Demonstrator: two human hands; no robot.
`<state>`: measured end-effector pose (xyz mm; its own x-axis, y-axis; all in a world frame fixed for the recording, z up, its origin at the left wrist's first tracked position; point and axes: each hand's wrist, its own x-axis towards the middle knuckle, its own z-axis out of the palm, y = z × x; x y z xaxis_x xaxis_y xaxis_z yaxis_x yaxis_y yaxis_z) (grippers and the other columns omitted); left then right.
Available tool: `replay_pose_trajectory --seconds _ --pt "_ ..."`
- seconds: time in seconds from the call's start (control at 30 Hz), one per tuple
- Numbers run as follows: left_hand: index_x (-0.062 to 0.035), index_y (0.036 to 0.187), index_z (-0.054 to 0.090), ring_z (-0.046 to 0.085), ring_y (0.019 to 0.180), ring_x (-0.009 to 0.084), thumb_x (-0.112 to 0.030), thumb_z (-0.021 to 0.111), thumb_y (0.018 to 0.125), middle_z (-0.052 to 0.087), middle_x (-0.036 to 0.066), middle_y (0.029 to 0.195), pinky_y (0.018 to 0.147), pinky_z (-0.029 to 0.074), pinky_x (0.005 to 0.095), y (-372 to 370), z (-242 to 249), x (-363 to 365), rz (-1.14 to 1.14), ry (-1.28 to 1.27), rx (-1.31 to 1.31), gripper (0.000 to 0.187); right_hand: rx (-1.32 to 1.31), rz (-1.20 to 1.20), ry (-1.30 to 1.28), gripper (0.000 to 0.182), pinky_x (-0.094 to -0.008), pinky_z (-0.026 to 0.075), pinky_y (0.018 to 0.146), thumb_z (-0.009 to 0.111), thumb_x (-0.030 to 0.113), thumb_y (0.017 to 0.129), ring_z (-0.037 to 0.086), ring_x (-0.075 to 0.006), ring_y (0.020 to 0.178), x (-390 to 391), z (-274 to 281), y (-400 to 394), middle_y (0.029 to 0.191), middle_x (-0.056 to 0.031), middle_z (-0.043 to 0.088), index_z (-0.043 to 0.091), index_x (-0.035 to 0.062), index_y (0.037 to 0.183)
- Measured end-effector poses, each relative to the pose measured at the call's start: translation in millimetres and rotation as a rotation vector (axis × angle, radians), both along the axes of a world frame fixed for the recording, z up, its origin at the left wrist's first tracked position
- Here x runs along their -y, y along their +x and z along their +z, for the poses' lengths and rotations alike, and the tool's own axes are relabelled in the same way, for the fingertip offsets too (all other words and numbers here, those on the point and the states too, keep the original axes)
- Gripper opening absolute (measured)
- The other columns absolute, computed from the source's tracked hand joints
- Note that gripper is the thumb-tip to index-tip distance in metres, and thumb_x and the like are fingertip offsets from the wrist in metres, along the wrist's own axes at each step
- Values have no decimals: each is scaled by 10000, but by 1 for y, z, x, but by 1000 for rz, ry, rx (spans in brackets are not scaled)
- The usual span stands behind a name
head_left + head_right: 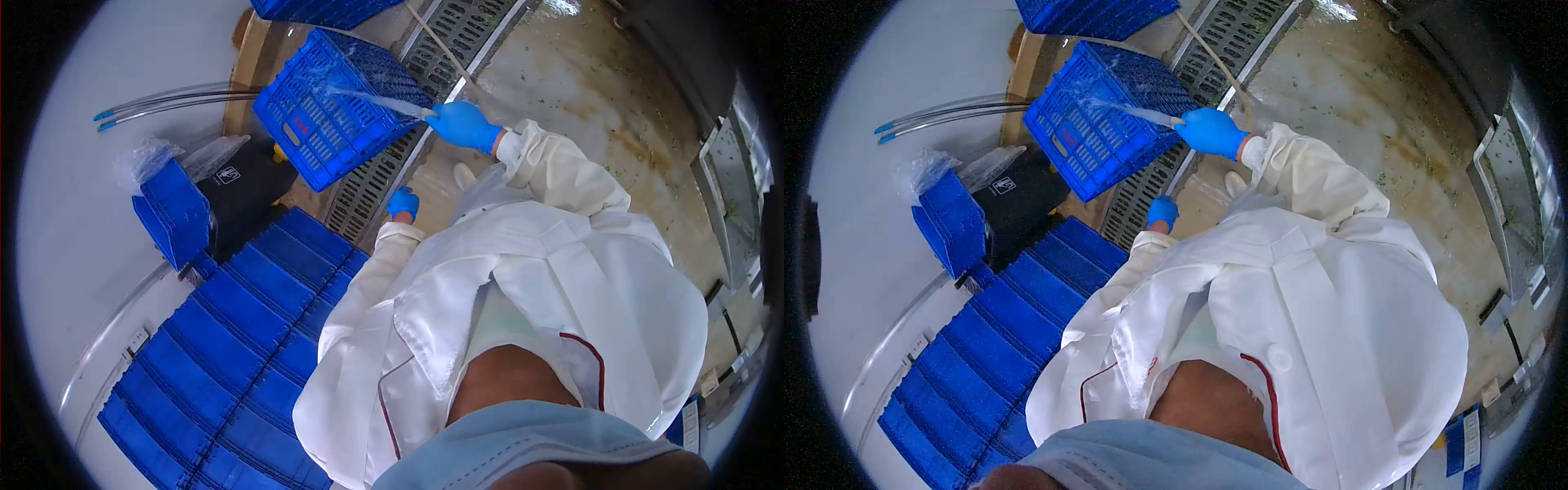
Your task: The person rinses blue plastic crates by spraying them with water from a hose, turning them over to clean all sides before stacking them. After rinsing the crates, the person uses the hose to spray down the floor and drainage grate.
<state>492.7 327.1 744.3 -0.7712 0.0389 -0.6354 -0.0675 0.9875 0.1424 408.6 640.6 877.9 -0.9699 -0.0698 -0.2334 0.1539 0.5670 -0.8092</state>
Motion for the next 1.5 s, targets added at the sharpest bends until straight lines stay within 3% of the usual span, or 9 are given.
replay_pose_trajectory --seconds 0.37,0.47,0.67,0.77,0.9,1.13,1.33,1.43,1.5 --pt "-113 896 635 580 881 320 -134 521 695 606 152 942 770 441 414 10 -9 11 117 -15 86 232 -31 -42 -21 463 -479 424 593 377 407 851 541 -406 640 -6 14 -9 681 -224 561 588 20 706" --pt "-71 894 628 621 659 302 -133 545 697 622 177 756 613 498 394 11 -9 10 67 52 13 223 -52 -33 -21 462 -481 423 593 382 409 850 544 -404 638 -5 21 -11 686 -221 565 587 20 708" --pt "-38 884 623 612 585 265 -99 543 699 616 172 706 576 488 389 12 -23 14 177 163 7 210 3 -3 1 447 -477 427 613 385 397 843 549 -405 668 -8 17 -13 718 -225 570 587 18 723" --pt "-85 903 631 595 839 312 -105 519 688 616 165 902 745 455 384 9 -16 14 337 132 129 243 22 -52 -1 430 -481 428 630 387 380 837 551 -405 689 -17 3 -12 731 -225 573 586 15 731" --pt "-75 905 628 599 822 305 -116 525 694 618 174 879 718 462 366 -1 1 28 150 60 49 238 50 -137 51 433 -490 432 657 404 381 832 552 -407 701 -47 -27 -8 729 -238 567 585 -2 741" --pt "12 844 615 555 669 194 -178 521 774 626 166 776 651 440 336 -84 51 6 545 501 -376 224 9 -68 174 355 -488 439 627 423 310 840 552 -406 687 -41 -96 -1 779 -221 577 589 9 755" --pt "6 839 623 578 698 219 -231 529 769 628 173 801 667 449 346 -237 55 6 407 509 -579 264 -166 26 330 373 -481 430 612 455 339 820 549 -405 676 -28 -101 -7 729 -231 568 589 5 723" --pt "-6 830 628 598 714 271 -246 525 745 630 166 819 665 457 366 -308 49 7 364 413 -589 275 338 -328 51 388 -474 424 616 471 362 812 548 -407 689 -16 -74 -21 716 -238 564 585 1 724" --pt "-17 830 635 603 715 307 -272 511 741 630 165 832 654 464 389 -352 22 15 356 274 -587 298 290 -333 125 398 -471 422 623 470 371 815 546 -410 694 -2 -72 -22 716 -239 564 582 0 722"
